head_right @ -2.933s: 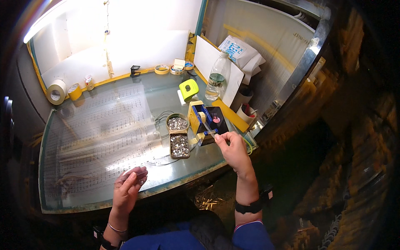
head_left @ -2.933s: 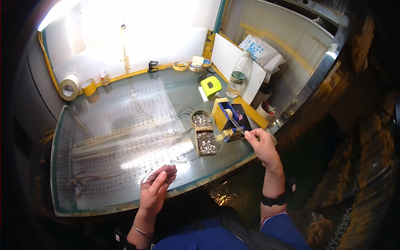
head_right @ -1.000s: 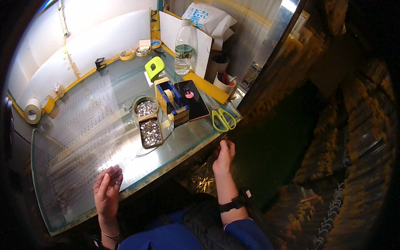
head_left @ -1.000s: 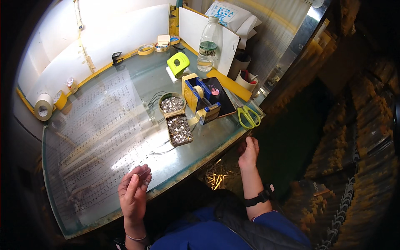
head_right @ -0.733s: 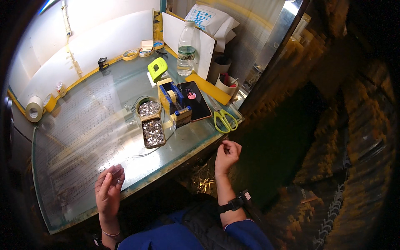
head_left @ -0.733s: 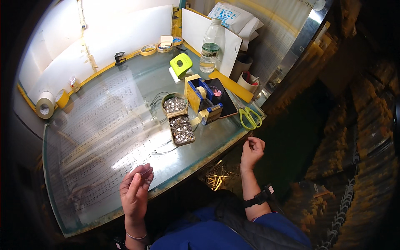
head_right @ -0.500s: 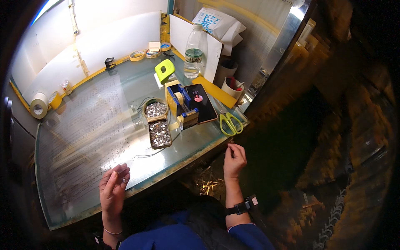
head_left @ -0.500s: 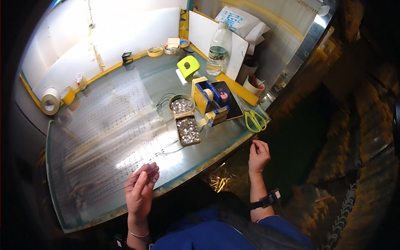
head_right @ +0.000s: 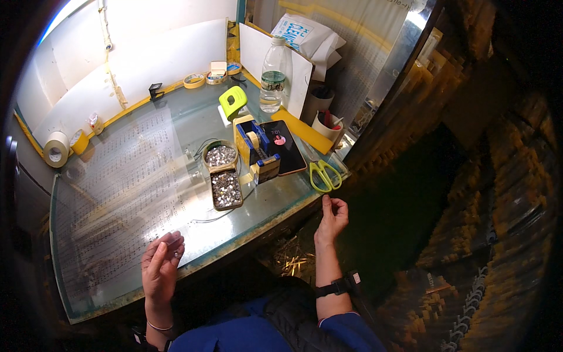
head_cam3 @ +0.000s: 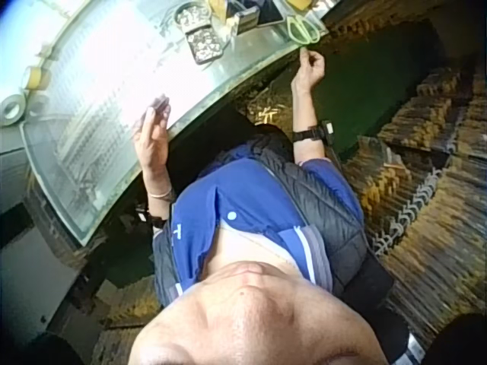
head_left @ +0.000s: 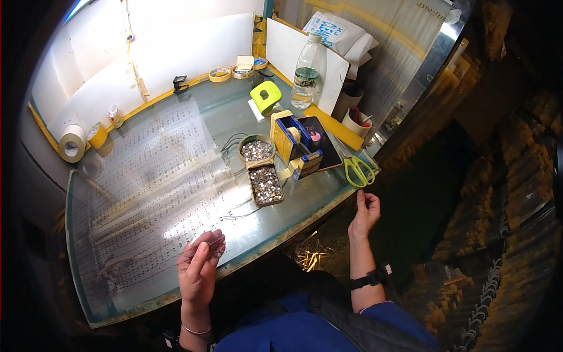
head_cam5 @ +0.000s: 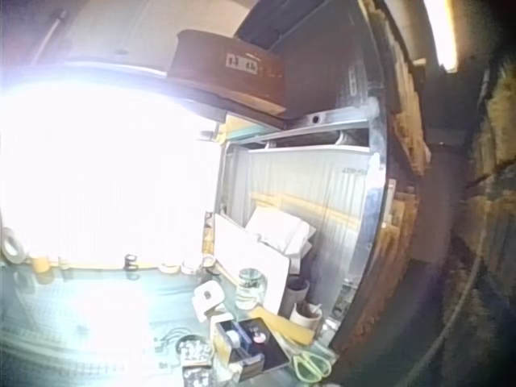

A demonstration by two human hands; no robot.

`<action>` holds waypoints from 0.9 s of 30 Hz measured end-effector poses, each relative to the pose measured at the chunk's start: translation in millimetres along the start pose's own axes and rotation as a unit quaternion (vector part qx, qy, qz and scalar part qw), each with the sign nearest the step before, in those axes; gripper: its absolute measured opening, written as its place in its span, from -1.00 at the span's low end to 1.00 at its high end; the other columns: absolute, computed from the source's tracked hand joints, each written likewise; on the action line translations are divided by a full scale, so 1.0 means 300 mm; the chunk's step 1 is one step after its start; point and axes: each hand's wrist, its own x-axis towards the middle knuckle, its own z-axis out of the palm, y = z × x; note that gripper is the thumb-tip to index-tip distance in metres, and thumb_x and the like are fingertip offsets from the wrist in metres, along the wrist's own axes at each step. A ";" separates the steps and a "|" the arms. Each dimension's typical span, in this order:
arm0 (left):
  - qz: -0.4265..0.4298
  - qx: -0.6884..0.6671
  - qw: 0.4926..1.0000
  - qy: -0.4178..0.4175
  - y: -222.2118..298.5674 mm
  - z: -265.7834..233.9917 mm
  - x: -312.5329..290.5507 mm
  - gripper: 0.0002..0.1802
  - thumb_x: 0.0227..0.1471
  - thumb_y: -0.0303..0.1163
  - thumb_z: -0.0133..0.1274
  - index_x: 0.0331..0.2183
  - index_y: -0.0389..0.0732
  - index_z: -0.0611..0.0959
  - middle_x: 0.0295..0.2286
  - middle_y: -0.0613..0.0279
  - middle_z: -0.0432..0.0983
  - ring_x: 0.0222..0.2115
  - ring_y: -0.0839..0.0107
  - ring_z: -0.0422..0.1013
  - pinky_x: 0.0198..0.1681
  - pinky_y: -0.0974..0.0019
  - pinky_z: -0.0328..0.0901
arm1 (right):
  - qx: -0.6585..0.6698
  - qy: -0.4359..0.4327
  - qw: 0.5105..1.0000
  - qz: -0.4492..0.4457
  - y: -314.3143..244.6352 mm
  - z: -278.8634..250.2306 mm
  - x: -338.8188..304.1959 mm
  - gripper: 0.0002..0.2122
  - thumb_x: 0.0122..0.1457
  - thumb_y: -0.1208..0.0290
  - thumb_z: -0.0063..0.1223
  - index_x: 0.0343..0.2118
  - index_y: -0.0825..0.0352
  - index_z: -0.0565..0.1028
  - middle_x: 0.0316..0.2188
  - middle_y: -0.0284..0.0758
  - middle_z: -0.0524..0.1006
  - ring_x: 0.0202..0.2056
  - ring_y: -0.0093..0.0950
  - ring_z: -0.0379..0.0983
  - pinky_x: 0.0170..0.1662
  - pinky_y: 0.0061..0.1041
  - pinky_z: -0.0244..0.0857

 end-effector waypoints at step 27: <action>-0.063 -0.020 0.998 -0.002 0.030 -0.007 -0.048 -0.69 0.12 -0.40 -0.13 -0.11 -0.34 0.43 -0.30 -0.07 0.49 -0.31 0.26 0.47 -0.24 0.32 0.40 | -0.019 -0.605 0.729 0.320 -0.459 0.430 -0.416 -0.77 0.19 0.29 -0.10 -0.29 0.39 0.42 -0.50 -0.33 0.49 -0.59 -0.71 0.34 -0.59 -0.78 0.19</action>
